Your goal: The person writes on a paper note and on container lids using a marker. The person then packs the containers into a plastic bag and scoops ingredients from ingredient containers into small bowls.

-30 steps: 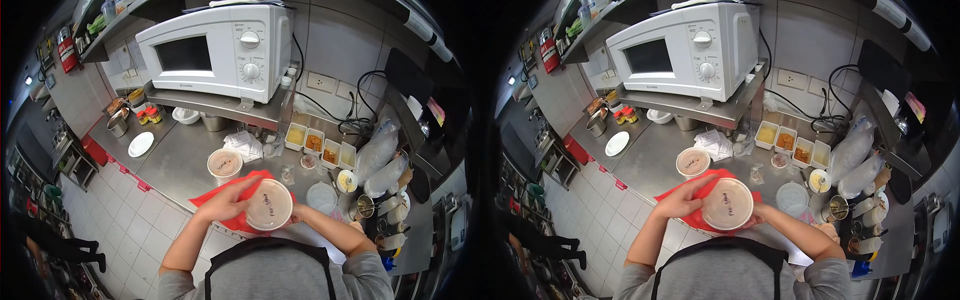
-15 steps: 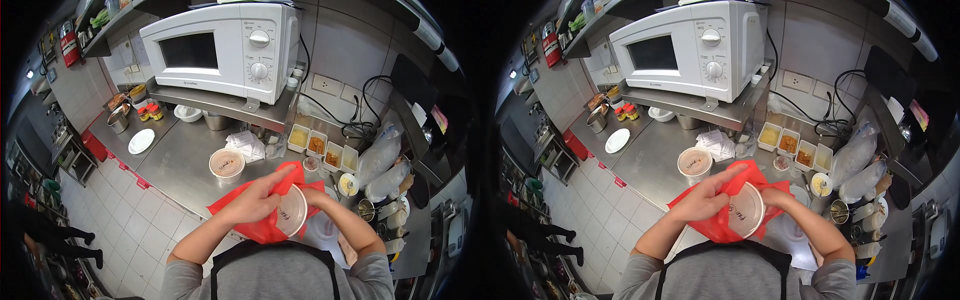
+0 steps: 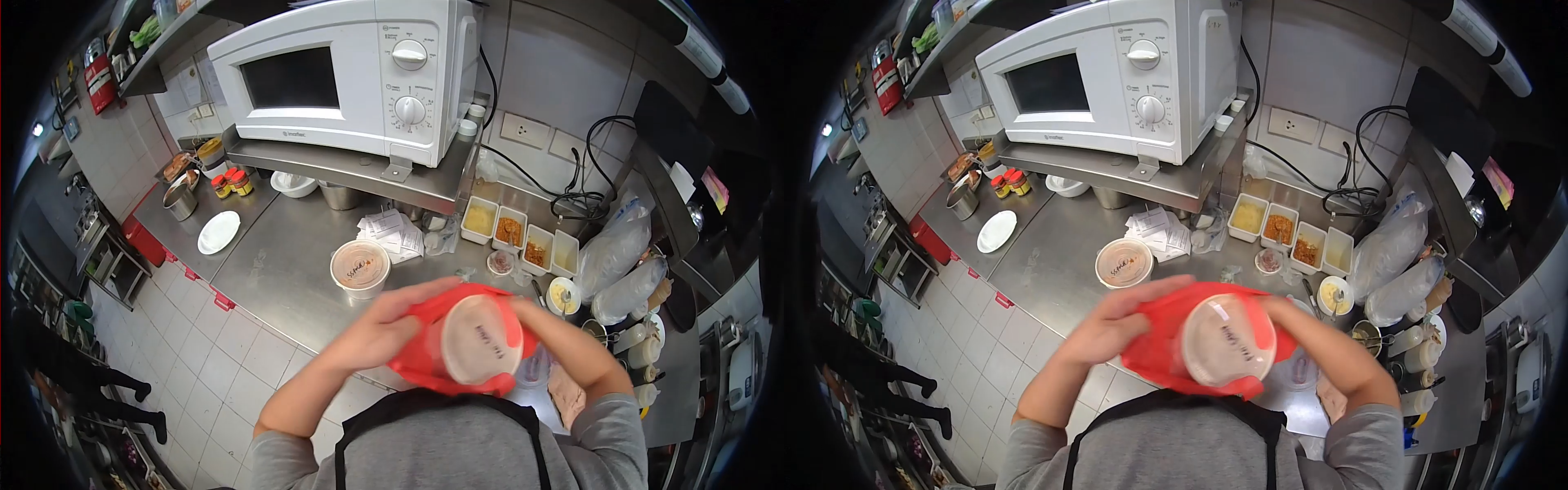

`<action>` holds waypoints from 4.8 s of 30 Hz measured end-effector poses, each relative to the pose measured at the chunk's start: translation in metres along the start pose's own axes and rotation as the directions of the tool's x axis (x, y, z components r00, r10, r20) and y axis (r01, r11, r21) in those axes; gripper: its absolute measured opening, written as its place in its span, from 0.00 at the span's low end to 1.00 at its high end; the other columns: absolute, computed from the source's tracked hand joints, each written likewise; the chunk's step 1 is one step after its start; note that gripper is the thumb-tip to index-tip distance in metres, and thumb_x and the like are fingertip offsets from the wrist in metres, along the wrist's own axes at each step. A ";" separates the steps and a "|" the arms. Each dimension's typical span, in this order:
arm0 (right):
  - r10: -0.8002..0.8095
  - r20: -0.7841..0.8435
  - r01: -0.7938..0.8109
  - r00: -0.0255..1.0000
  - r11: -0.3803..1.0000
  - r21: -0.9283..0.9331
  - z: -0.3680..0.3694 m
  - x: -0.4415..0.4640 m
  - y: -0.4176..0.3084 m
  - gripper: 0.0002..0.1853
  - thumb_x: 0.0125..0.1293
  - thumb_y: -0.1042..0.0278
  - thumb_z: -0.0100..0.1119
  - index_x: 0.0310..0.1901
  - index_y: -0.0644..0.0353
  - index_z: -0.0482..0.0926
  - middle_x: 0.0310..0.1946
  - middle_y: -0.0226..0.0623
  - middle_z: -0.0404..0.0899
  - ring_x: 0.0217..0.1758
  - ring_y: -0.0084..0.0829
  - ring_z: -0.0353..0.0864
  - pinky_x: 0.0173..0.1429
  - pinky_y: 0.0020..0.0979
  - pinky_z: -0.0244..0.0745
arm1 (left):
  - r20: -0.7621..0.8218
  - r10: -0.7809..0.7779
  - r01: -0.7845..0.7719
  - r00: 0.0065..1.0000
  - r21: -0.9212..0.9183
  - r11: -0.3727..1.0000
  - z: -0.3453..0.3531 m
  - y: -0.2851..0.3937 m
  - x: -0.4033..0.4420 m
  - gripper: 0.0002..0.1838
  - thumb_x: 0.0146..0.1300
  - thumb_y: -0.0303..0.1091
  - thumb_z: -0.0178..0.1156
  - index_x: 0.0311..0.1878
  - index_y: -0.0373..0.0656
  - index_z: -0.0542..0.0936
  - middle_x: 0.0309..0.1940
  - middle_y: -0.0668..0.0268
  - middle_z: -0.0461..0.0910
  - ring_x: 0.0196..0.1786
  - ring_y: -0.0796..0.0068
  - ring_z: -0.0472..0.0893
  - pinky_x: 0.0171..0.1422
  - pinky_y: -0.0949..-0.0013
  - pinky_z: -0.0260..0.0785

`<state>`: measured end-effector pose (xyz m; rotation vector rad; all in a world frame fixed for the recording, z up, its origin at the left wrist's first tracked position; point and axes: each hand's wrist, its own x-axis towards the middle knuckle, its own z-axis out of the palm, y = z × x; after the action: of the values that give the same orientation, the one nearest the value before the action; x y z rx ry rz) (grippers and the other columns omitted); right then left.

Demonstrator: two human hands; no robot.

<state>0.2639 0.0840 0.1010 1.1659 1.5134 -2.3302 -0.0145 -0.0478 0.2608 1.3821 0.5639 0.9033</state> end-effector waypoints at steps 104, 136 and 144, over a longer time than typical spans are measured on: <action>-0.765 0.112 0.772 0.635 0.621 -0.136 0.032 -0.020 -0.090 0.26 0.43 0.81 0.65 0.47 0.54 0.71 0.36 0.33 0.74 0.35 0.27 0.78 0.35 0.28 0.78 | -0.069 -0.086 0.092 0.994 0.946 0.310 -0.084 -0.118 0.078 0.23 0.46 0.37 0.67 0.48 0.42 0.78 0.36 0.56 0.81 0.42 0.55 0.79 0.47 0.59 0.70; 0.272 0.023 -0.055 0.962 0.274 -0.960 0.022 0.108 -0.083 0.20 0.46 0.66 0.67 0.44 0.57 0.78 0.36 0.32 0.81 0.40 0.28 0.78 0.46 0.30 0.73 | -0.285 0.013 0.267 0.958 0.911 0.314 -0.067 -0.104 0.102 0.11 0.51 0.39 0.62 0.38 0.48 0.84 0.37 0.56 0.82 0.42 0.56 0.80 0.47 0.58 0.73; 0.148 0.275 0.196 0.950 0.401 -0.895 0.006 0.114 -0.039 0.30 0.43 0.70 0.68 0.53 0.60 0.74 0.51 0.41 0.77 0.57 0.32 0.73 0.59 0.34 0.67 | -0.191 0.041 0.162 0.981 0.912 0.377 -0.054 -0.109 0.103 0.11 0.51 0.38 0.62 0.37 0.46 0.84 0.32 0.56 0.82 0.38 0.55 0.81 0.45 0.58 0.74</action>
<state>0.1630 0.1313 0.0552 0.4007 2.1681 -1.1032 0.0231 0.0722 0.1631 2.2929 1.4259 0.6220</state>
